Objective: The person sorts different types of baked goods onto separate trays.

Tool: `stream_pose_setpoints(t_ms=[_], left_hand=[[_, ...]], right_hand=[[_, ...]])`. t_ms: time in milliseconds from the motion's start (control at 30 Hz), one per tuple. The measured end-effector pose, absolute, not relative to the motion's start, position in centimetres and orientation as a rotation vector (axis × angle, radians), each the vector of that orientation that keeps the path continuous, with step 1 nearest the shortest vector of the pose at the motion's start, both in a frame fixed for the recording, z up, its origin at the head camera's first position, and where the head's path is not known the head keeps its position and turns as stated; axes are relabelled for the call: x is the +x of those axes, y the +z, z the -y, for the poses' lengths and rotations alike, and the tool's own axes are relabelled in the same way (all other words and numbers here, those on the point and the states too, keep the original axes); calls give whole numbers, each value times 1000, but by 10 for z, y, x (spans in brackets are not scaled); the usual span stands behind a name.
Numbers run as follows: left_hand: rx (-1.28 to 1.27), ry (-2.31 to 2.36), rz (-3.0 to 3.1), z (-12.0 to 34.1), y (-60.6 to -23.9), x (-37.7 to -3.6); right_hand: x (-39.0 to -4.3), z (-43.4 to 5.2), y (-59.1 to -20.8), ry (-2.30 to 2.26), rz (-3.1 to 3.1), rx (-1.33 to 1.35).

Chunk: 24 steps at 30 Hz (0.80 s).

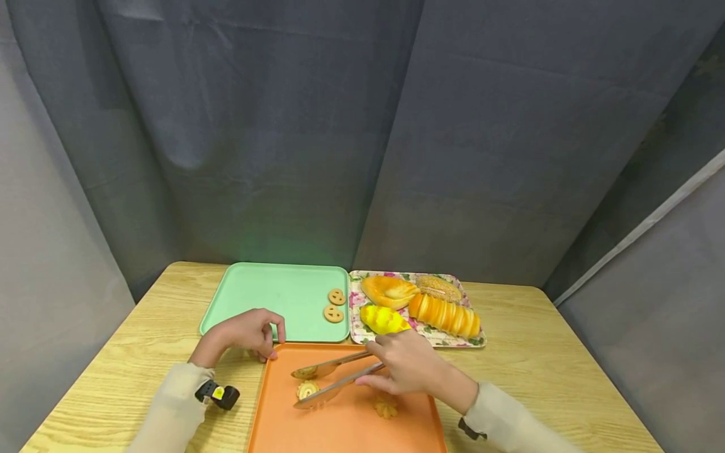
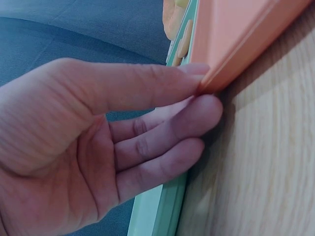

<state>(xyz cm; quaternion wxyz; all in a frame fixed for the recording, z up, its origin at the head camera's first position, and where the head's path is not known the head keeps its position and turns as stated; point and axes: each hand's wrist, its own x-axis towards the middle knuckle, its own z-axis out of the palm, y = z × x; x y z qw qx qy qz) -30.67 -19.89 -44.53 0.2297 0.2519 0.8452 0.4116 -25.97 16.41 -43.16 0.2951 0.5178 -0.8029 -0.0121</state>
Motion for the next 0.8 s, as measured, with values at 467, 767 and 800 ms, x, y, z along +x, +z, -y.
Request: stream_pose_setpoints(t_ms=[467,767,800], left_hand=[[701,1143,-2317,200,-447,-308],[698,1148,-2314,200,-448,-308],[695,1146,-2316,200,-448,-308]], right_hand=[[-252,-156,-428,-88,2228,1299],[-253,-157,-432,-17,2203,1280],[-253,-158,-433,-8,2204,1271]])
